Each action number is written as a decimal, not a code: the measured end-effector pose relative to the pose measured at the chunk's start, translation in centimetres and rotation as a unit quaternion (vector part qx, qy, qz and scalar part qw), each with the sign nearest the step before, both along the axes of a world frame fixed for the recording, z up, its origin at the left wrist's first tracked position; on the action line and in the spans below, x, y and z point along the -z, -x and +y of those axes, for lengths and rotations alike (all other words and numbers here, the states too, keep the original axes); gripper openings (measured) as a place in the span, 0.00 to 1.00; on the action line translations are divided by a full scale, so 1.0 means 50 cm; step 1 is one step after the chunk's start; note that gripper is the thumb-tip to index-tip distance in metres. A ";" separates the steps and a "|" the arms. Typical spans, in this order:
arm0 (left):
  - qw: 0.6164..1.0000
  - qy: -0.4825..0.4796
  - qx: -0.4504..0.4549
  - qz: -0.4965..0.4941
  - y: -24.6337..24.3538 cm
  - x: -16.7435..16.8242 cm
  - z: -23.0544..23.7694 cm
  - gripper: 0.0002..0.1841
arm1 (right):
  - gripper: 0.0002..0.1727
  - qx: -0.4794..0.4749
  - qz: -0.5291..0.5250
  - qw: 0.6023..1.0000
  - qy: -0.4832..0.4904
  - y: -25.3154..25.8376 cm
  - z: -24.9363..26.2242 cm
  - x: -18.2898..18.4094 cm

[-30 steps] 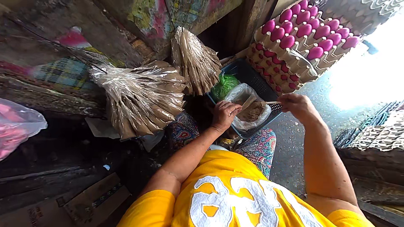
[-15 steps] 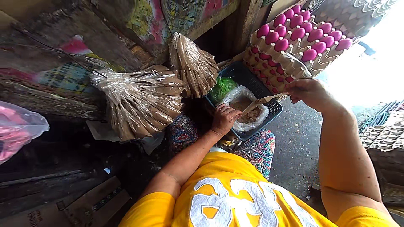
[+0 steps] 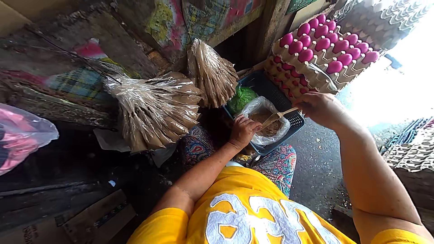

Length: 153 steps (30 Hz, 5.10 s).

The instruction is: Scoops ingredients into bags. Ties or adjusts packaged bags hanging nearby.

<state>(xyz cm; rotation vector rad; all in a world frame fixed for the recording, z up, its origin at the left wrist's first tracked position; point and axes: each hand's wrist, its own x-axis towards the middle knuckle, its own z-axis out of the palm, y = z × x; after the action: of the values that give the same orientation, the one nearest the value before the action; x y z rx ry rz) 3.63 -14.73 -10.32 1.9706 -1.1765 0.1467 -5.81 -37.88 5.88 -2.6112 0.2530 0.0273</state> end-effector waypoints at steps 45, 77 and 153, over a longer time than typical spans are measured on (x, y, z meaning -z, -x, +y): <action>0.900 0.133 0.133 0.393 -0.053 -0.092 0.133 0.24 | 0.07 -0.076 -0.151 0.984 0.049 -0.086 0.264 -0.014; 0.825 0.025 0.193 0.531 -0.045 -0.098 0.164 0.23 | 0.13 0.013 -0.273 0.961 -0.032 -0.020 0.142 -0.110; 0.958 0.144 -0.008 0.247 -0.023 -0.031 0.027 0.06 | 0.13 0.175 0.114 0.965 -0.156 0.024 0.019 0.313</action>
<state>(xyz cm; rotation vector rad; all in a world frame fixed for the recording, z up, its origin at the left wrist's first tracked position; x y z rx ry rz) 4.76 -13.36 -8.80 1.6305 -0.7642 -0.1540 -7.01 -36.95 -9.78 -2.2165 0.7267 0.2258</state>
